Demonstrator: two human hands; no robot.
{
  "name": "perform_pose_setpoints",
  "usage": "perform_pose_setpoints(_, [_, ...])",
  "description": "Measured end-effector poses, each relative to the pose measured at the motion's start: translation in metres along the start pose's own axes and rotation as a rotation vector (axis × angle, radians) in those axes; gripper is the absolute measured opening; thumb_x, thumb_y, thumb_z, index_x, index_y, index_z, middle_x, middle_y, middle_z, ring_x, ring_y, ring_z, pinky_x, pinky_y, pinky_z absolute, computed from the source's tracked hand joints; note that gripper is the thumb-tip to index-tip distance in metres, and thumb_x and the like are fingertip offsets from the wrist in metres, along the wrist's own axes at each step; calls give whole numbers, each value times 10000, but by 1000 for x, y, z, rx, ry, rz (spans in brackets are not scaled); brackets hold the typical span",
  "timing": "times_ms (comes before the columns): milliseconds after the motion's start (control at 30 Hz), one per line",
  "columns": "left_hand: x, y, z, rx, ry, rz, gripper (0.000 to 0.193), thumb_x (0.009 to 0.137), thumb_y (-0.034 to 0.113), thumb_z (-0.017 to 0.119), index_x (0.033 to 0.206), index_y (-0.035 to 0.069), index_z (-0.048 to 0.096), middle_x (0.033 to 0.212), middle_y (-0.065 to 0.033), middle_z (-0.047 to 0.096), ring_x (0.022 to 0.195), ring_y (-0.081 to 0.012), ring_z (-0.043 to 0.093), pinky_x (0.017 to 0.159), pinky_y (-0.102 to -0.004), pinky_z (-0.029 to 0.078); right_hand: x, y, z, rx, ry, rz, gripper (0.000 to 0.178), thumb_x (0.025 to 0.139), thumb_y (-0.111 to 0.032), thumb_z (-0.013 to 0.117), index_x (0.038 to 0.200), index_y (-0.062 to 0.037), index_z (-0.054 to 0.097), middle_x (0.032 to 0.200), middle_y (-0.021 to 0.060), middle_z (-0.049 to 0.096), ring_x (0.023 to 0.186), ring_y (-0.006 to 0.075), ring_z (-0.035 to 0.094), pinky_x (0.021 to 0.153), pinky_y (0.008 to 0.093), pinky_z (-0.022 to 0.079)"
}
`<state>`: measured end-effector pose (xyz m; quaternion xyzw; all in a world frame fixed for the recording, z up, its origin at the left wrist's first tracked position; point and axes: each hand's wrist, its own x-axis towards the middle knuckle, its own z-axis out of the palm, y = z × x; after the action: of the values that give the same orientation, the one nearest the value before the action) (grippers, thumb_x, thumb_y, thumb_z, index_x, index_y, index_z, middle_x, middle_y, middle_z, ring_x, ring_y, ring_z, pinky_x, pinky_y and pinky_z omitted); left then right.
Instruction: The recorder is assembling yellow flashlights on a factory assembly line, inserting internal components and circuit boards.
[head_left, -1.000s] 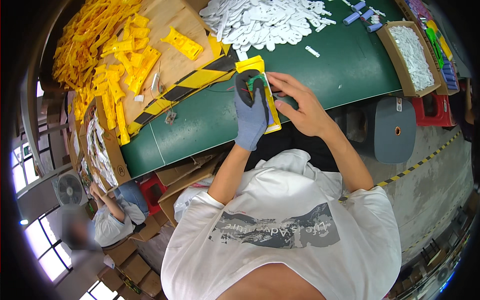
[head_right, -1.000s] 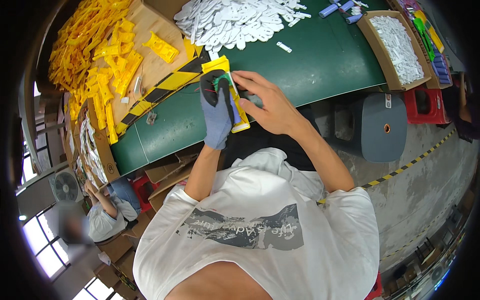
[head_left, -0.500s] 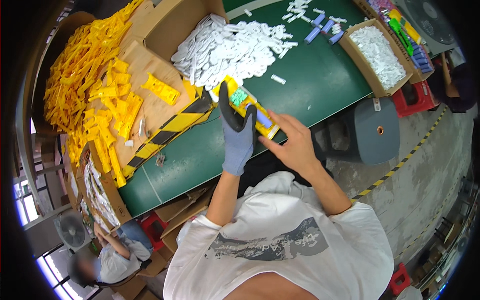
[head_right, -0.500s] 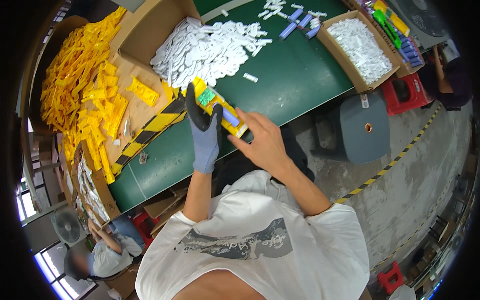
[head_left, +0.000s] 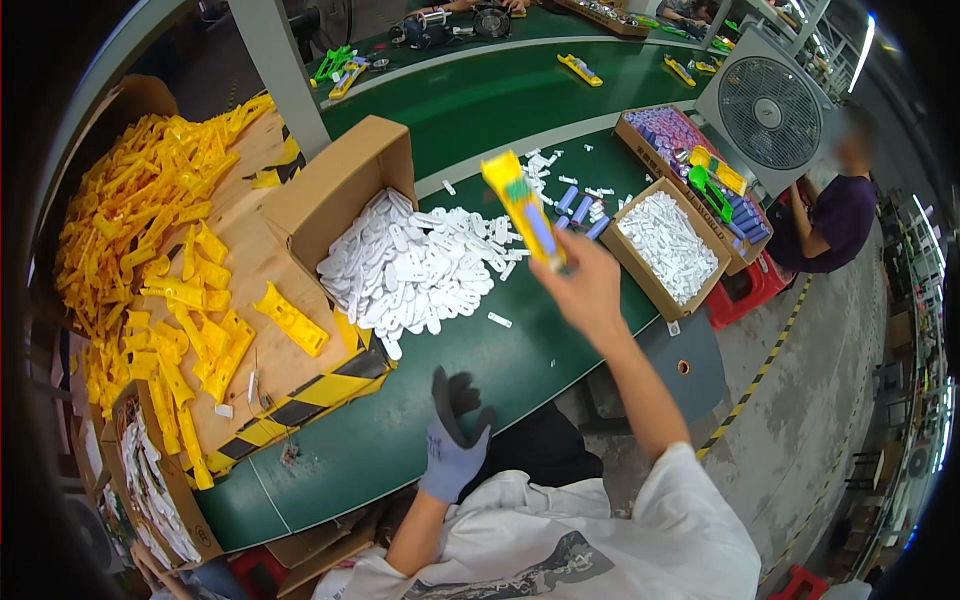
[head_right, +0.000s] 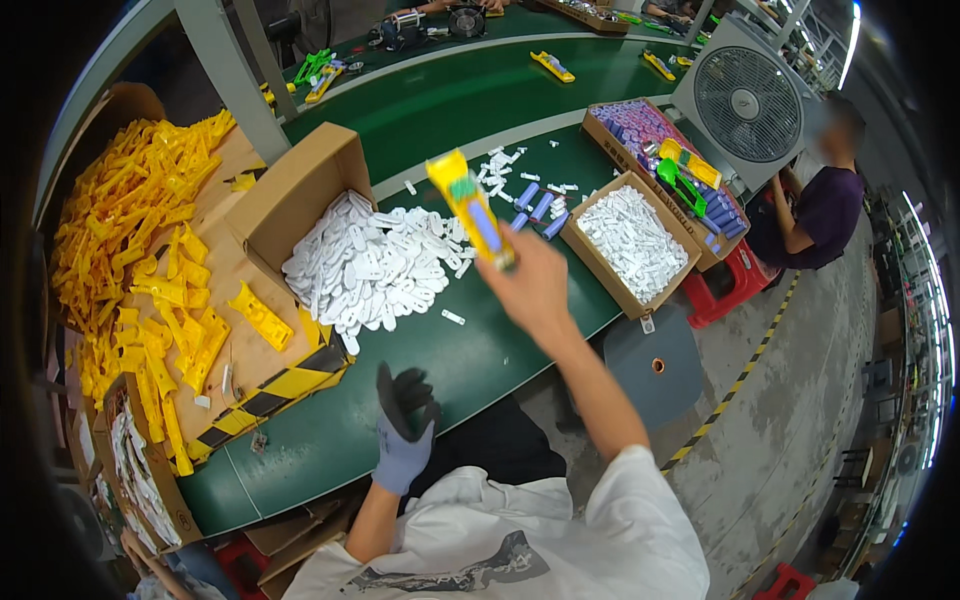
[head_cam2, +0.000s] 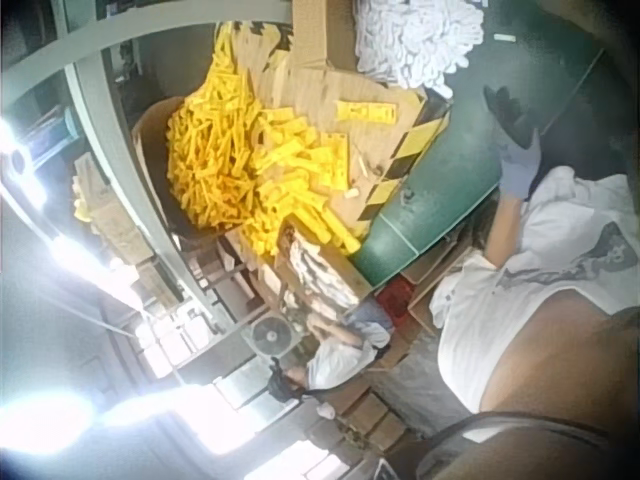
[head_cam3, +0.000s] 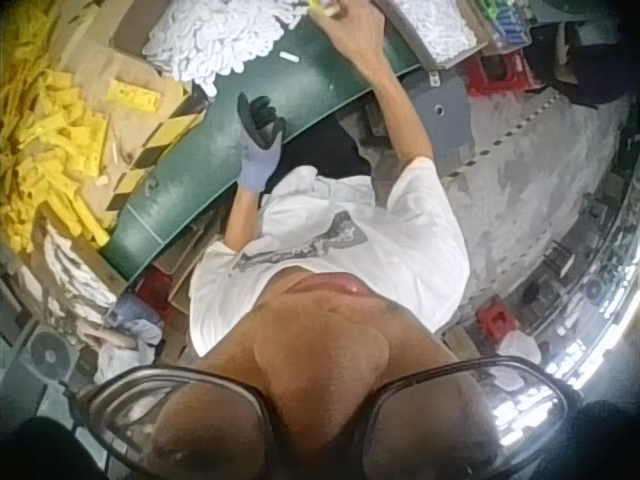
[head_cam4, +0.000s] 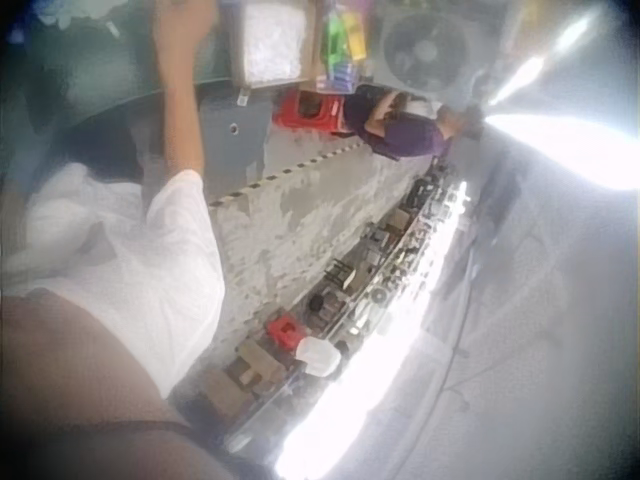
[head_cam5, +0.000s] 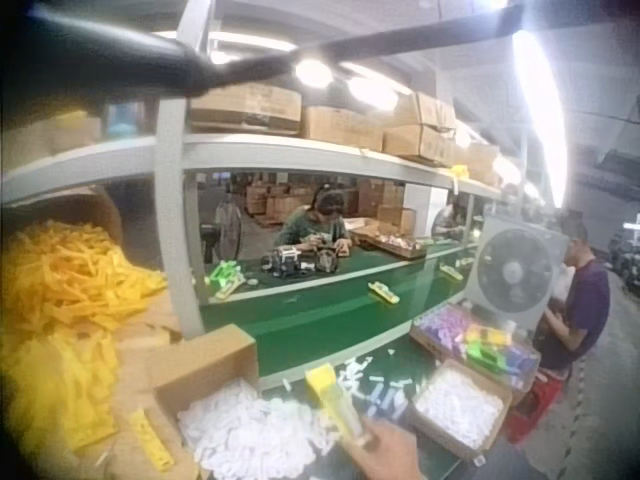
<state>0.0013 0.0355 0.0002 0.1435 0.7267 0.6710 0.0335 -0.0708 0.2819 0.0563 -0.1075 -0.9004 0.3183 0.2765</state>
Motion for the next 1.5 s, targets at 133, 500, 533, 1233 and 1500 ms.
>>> perform_pose_setpoints(133, [-22, -22, -46, 478, -190, 208, 600, 766, -6, 634, 1328, 14, 426, 1194, -234, 546, 991, -387, 595, 843, -415, 498, 133, 16, 66, -132, 33, -80, 429, 728, -284, 735, 1051, -8, 678, 883, 222, 673, 842, 374, 652, 776, 447, 515])
perform_pose_setpoints(500, [-11, -15, -67, 966, -105, 116, 495, 739, 160, 712, 1219, 132, 593, 1185, -99, 573, 1069, -312, 546, 845, -438, 450, 312, 74, 224, -358, -54, 89, 378, 761, -324, 733, 1014, -48, 674, 942, 169, 689, 886, 351, 665, 810, 442, 537])
perform_pose_setpoints(533, [-11, -14, -70, 975, -93, 95, 495, 739, 160, 712, 1219, 132, 593, 1185, -99, 573, 1069, -312, 546, 845, -438, 450, 314, 73, 233, -346, -73, 79, 378, 761, -324, 733, 1014, -48, 674, 942, 169, 689, 886, 351, 665, 810, 442, 537])
perform_pose_setpoints(1233, [-11, -14, -80, 677, -15, 87, 422, 733, 85, 697, 1142, 64, 593, 1175, -167, 569, 1060, -388, 526, 927, -462, 433, -20, -200, -18, 1961, -512, -627, 431, 953, -416, 516, 1165, -45, 570, 1002, 229, 632, 901, 486, 602, 692, 557, 512])
perform_pose_setpoints(1500, [-6, -14, -74, 678, 70, 225, 405, 759, 64, 679, 1155, 52, 594, 1157, -169, 584, 1079, -372, 536, 943, -439, 438, -73, -198, -65, 1799, -659, -639, 340, 934, -347, 534, 1094, -51, 590, 993, 187, 645, 881, 411, 606, 677, 486, 503])
